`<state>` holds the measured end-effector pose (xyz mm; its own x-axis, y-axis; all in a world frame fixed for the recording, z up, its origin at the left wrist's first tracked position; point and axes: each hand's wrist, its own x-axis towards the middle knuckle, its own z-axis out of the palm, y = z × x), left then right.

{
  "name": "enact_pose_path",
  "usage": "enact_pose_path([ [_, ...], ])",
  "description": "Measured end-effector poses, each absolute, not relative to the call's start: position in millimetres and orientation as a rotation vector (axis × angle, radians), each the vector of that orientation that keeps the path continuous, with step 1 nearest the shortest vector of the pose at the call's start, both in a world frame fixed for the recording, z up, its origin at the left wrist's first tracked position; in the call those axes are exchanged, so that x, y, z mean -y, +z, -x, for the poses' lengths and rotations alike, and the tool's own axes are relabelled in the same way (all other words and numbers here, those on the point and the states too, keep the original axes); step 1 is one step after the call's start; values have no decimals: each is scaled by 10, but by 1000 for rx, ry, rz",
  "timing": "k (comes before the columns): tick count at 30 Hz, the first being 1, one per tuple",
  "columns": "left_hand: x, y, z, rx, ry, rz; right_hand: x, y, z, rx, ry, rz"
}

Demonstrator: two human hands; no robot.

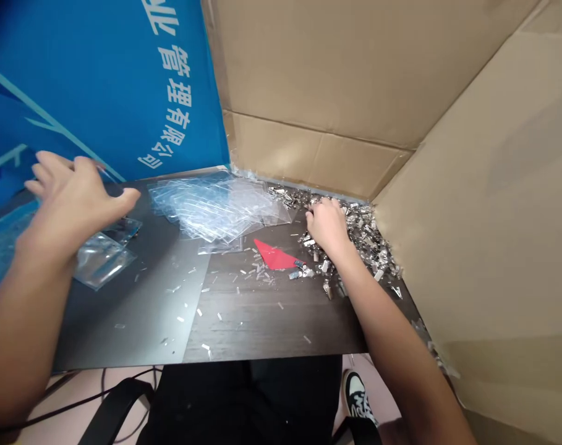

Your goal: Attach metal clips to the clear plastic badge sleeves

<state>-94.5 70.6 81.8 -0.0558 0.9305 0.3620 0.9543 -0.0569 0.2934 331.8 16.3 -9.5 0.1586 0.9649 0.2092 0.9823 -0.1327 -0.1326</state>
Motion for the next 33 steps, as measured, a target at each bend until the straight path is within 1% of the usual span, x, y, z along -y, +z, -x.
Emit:
enact_pose_path([
  [3,-877,715,1168,2166,-689,2137,-192,-120,-3350,1911,-156,2220],
  [7,-1102,582,1414,2423,-527,2058,-223,-134,-3395,1920,-184,2215],
  [9,-1162,515,1505,2442,-560,2066,-234,-137,-3414,1917,-184,2218],
  [12,-1176,431,1531,2202,-808,2156,-237,-133,-3416,1905,-190,2223],
  [14,-1152,407,1434,1957,-880,2273,-230,-129,-3402,1891,-207,2232],
  [19,-1038,362,919,1255,-649,2923,-216,-153,-3370,1832,-226,2182],
  [21,-993,294,743,1055,-528,3072,-218,-185,-3371,1838,-217,2146],
  [26,-971,124,601,975,-318,3070,-227,-252,-3388,1879,-237,2148],
  [33,-995,104,603,1039,-383,3077,-219,-196,-3382,1867,-202,2187],
])
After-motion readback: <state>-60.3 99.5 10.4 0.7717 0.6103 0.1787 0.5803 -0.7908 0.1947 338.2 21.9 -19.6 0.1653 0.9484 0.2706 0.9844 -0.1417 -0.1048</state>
